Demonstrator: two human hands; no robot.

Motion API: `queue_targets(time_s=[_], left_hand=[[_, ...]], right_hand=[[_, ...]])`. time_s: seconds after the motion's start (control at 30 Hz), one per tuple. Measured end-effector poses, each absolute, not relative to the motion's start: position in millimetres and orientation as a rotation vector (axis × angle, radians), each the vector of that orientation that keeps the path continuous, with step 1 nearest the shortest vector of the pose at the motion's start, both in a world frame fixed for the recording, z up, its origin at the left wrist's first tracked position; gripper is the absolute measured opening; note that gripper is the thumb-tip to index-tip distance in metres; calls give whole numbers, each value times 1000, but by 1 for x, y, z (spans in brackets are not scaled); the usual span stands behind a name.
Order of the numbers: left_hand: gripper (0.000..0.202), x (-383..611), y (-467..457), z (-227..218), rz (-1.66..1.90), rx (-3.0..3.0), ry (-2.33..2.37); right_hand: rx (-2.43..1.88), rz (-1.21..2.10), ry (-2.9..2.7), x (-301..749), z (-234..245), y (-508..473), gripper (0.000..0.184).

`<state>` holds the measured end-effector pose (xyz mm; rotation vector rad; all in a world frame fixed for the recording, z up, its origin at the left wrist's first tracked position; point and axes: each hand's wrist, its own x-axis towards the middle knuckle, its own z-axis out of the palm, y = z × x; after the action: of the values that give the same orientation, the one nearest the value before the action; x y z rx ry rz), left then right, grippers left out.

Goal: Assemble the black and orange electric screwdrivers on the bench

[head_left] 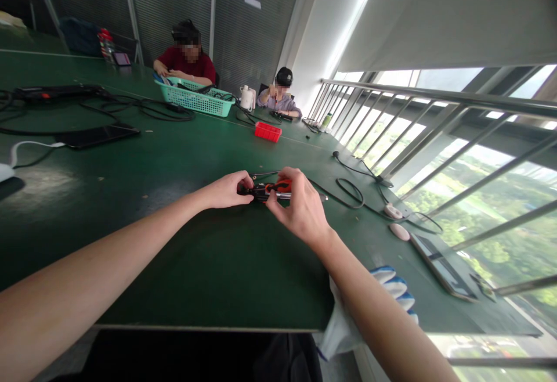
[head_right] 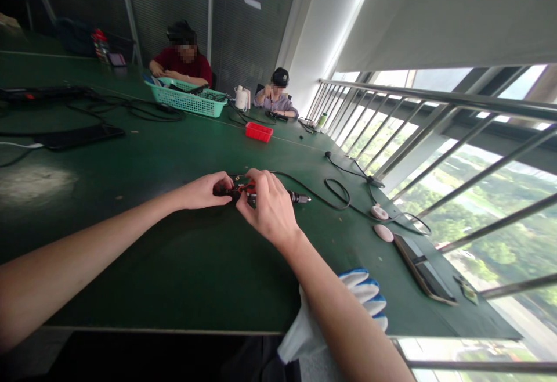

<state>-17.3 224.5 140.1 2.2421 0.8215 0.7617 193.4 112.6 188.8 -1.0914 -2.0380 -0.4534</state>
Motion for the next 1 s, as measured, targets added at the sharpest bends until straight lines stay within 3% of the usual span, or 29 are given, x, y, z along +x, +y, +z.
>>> queue_targets(time_s=[0.17, 0.37, 0.67, 0.87, 1.0], left_hand=[[31, -18, 225, 139, 771, 2246, 835], [34, -18, 221, 145, 733, 2218, 862], [33, -18, 225, 139, 752, 2233, 859], [36, -18, 224, 140, 748, 2211, 853], [37, -19, 222, 143, 722, 2209, 869]], right_hand=[[-1165, -309, -1991, 200, 186, 115, 21], [-1231, -470, -1769, 221, 190, 117, 20], [-1303, -565, -1903, 223, 194, 120, 13], [-1218, -532, -1956, 224, 196, 119, 39], [-1289, -436, -1903, 224, 197, 119, 31]])
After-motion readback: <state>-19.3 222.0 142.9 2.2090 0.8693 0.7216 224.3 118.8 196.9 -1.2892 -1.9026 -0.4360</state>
